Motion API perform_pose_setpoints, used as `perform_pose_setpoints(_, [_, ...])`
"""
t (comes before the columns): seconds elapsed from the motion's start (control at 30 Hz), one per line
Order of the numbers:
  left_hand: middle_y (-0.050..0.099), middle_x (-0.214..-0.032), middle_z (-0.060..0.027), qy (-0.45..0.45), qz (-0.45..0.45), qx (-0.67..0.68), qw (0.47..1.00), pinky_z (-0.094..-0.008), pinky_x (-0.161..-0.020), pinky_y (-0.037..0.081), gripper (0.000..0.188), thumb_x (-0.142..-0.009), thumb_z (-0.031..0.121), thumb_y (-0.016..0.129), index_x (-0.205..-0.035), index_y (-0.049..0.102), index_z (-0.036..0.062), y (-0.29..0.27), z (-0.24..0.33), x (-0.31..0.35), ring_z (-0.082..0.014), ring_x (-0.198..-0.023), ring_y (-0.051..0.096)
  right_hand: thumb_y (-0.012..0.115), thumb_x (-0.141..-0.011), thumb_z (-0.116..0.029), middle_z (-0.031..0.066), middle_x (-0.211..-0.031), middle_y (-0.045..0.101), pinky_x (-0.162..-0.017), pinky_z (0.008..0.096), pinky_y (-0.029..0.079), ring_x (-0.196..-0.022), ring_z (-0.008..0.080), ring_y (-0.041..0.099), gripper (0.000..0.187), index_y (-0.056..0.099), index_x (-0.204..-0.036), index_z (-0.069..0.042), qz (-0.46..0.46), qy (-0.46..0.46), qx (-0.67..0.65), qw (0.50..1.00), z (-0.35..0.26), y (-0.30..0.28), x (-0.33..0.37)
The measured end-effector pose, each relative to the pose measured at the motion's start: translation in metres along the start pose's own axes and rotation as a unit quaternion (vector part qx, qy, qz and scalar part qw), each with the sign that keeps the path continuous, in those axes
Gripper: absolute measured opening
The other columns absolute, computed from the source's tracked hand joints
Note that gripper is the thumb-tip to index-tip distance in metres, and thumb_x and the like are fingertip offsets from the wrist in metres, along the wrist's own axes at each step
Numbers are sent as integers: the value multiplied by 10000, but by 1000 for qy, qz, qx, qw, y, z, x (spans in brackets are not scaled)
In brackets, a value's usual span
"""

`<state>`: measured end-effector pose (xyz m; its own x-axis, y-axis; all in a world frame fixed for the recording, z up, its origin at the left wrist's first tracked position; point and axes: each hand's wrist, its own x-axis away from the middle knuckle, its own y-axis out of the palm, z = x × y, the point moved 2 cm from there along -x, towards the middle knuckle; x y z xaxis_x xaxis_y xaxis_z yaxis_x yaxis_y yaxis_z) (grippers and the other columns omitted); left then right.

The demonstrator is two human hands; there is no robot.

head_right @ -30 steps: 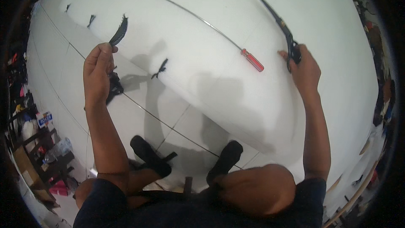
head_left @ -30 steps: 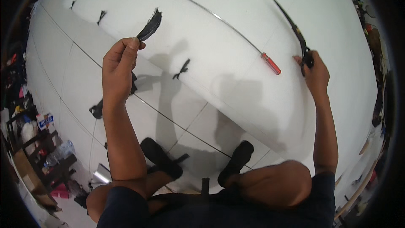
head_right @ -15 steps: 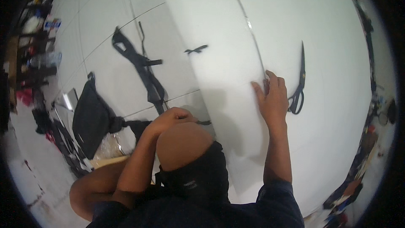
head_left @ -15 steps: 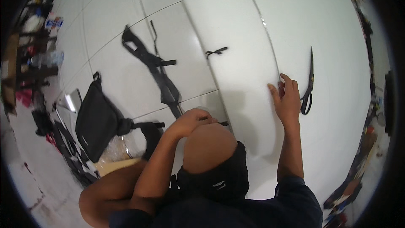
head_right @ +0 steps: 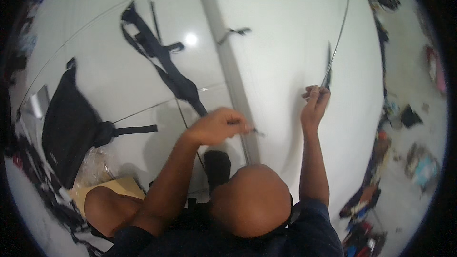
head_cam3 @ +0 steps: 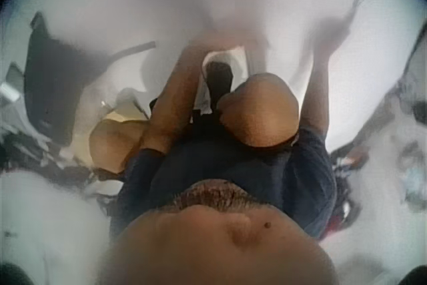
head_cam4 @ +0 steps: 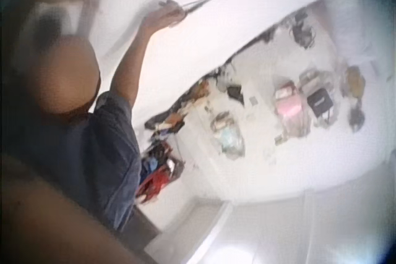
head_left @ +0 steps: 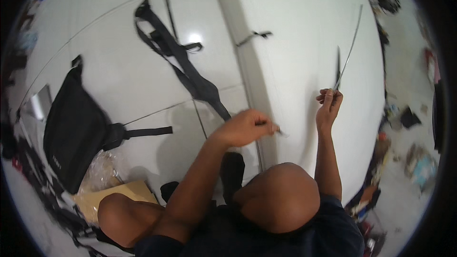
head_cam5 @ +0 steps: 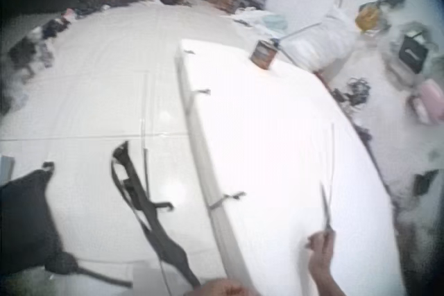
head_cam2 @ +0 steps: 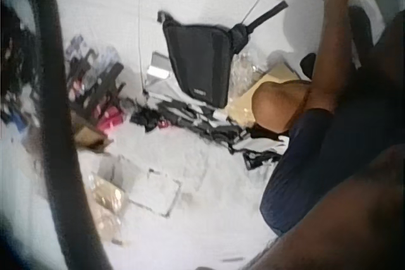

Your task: The person sits on the floor and attaches black straps to a large white foam block. They use a long metal tool to poke holes in the foam and thread the straps through, then cut the excess strap with scissors.

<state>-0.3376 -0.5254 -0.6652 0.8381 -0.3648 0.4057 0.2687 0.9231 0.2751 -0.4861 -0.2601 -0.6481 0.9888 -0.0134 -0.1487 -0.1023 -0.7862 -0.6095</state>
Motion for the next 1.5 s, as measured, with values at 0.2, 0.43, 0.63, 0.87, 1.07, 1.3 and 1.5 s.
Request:
perform_pose_setpoints(0.2, [557, -684, 12, 6, 58, 22, 998, -251, -628, 385, 276, -929, 292, 640, -927, 734, 32, 1, 23, 5, -90, -669, 463, 644, -945, -193, 25, -758, 531, -339, 227, 330, -477, 73, 481, 248, 421, -931, -87, -147, 211, -66, 964, -96, -48, 105])
perform_pose_setpoints(0.43, [470, -647, 22, 45, 31, -26, 998, -271, -583, 322, 369, -897, 365, 649, -900, 719, 2, 74, 35, 0, -96, -632, 404, 731, -883, -344, -61, -589, 435, -414, 232, 319, -483, 44, 416, 560, 561, -1310, -23, -246, 217, 125, 936, -145, -85, 134])
perform_pose_setpoints(0.63, [450, -650, 33, 33, 22, 14, 999, -257, -606, 333, 386, -940, 381, 616, -885, 710, 10, 78, 21, 9, -87, -629, 393, 700, -898, -431, -22, -603, 535, -500, 222, 424, -524, 57, 509, 602, 568, -1350, -56, -280, 208, 130, 928, -120, -72, 120])
perform_pose_setpoints(0.87, [454, -661, 42, 66, 70, 30, 995, -242, -581, 318, 361, -943, 363, 632, -911, 705, 11, 90, -11, 12, -69, -626, 396, 670, -940, -337, 6, -572, 565, -301, 211, 322, -361, 50, 429, 329, 659, -1006, -15, -255, 216, -40, 941, -75, -52, 116])
perform_pose_setpoints(1.07, [499, -700, 4, 87, 244, -6, 966, -275, -589, 380, 351, -896, 331, 705, -962, 627, -5, 135, -25, 0, -111, -632, 434, 709, -908, -309, 53, -707, 627, -391, 227, 385, -540, 59, 541, 292, 683, -980, -28, -264, 149, -53, 952, -47, -69, 108])
perform_pose_setpoints(1.3, [574, -838, -107, 45, 431, -89, 897, -334, -736, 479, 538, -822, 407, 776, -991, 499, -22, 178, -76, -12, -205, -750, 547, 732, -862, -316, 108, -899, 679, -773, 370, 499, -842, 253, 637, 280, 715, -928, -44, -233, -103, 106, 961, 13, -68, 109])
perform_pose_setpoints(1.5, [559, -962, -174, -66, 446, -96, 887, -324, -782, 481, 691, -766, 478, 817, -1049, 478, -54, 169, -87, -24, -246, -878, 552, 703, -863, -306, 143, -939, 664, -802, 415, 496, -921, 312, 639, 289, 680, -980, -43, -208, -69, 92, 971, 29, -58, 123])
